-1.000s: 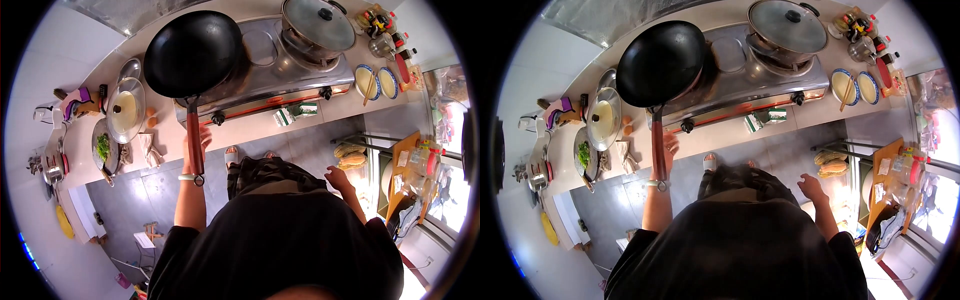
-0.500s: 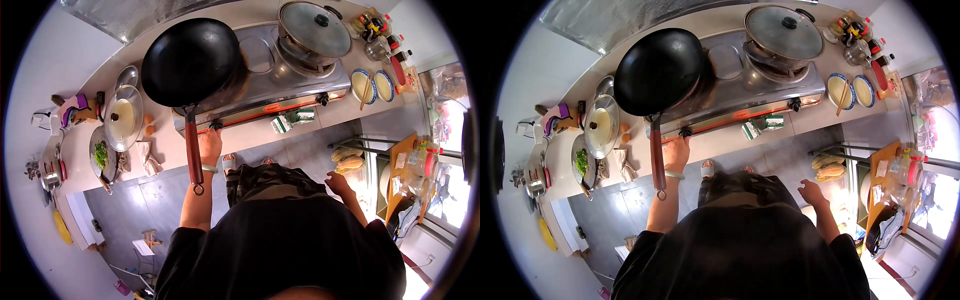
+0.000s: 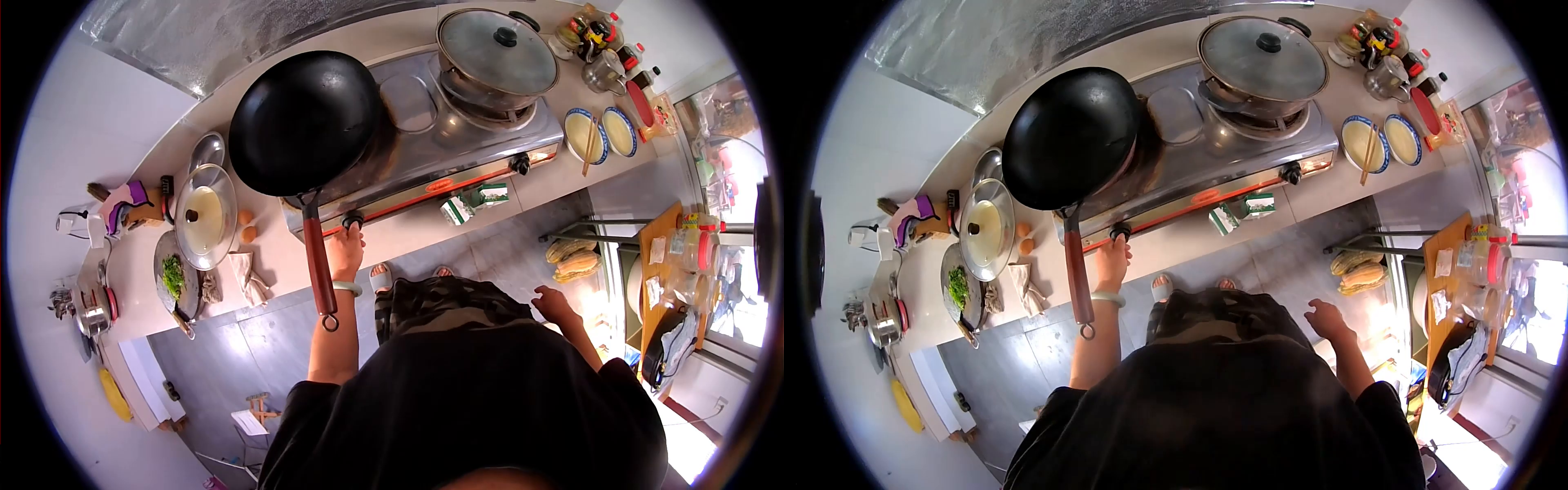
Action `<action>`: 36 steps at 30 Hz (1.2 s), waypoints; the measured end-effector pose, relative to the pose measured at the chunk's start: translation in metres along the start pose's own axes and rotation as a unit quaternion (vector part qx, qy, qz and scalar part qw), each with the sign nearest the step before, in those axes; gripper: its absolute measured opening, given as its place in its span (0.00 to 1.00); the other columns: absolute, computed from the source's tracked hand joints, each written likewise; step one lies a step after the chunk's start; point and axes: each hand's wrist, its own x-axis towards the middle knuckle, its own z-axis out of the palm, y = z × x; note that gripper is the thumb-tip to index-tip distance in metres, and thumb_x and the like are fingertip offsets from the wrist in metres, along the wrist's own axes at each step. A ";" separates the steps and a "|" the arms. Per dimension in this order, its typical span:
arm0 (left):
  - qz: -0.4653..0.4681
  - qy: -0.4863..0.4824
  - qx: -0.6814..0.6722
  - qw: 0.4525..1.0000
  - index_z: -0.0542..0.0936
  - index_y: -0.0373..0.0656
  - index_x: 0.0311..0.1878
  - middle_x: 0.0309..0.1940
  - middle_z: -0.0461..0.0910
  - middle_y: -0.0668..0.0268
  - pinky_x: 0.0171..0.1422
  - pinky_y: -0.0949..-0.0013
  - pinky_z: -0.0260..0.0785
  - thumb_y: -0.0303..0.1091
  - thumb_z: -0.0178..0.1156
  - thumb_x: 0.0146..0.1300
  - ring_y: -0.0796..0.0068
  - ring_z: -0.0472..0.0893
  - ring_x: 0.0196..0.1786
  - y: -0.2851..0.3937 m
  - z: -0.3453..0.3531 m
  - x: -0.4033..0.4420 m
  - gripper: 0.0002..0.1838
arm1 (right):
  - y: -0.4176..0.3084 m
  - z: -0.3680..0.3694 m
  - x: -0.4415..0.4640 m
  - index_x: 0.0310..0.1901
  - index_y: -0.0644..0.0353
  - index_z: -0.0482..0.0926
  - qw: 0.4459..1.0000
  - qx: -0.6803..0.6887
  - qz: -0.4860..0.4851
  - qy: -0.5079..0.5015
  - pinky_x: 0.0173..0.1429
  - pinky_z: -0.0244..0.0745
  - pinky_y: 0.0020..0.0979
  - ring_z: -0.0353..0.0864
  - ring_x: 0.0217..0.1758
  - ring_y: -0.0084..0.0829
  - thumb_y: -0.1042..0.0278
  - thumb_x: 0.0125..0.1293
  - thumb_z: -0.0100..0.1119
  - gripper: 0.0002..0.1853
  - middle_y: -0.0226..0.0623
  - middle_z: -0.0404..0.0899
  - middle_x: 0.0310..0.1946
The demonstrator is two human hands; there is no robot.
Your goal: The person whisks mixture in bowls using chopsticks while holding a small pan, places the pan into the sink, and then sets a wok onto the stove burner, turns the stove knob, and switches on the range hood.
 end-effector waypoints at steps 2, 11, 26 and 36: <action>-0.052 -0.015 -0.209 0.976 0.77 0.34 0.28 0.18 0.76 0.65 0.24 0.74 0.63 0.45 0.49 0.69 0.79 0.71 0.18 -0.001 0.006 -0.003 0.23 | 0.001 0.003 -0.005 0.50 0.61 0.76 1.000 0.007 0.009 0.004 0.54 0.73 0.42 0.78 0.49 0.50 0.59 0.57 0.57 0.21 0.52 0.81 0.41; -0.151 -0.007 -0.486 0.861 0.77 0.38 0.32 0.20 0.72 0.70 0.25 0.77 0.59 0.48 0.54 0.68 0.80 0.68 0.21 -0.011 0.025 -0.004 0.20 | 0.012 0.013 -0.027 0.51 0.61 0.76 0.998 0.037 0.051 -0.016 0.58 0.71 0.42 0.77 0.52 0.51 0.58 0.57 0.56 0.22 0.53 0.80 0.44; 0.139 0.096 0.356 0.919 0.79 0.38 0.34 0.30 0.81 0.48 0.43 0.50 0.71 0.49 0.48 0.66 0.48 0.80 0.37 0.011 -0.003 -0.013 0.22 | 0.020 0.023 -0.024 0.51 0.60 0.76 0.998 0.048 0.043 -0.019 0.58 0.70 0.42 0.76 0.52 0.50 0.58 0.57 0.56 0.22 0.52 0.79 0.45; 0.069 0.046 0.170 0.982 0.80 0.38 0.31 0.26 0.81 0.55 0.38 0.59 0.71 0.48 0.49 0.66 0.59 0.81 0.31 0.005 -0.004 -0.003 0.22 | 0.026 0.022 -0.024 0.51 0.59 0.76 0.999 0.038 0.029 -0.003 0.57 0.70 0.43 0.76 0.53 0.50 0.58 0.57 0.58 0.22 0.52 0.79 0.45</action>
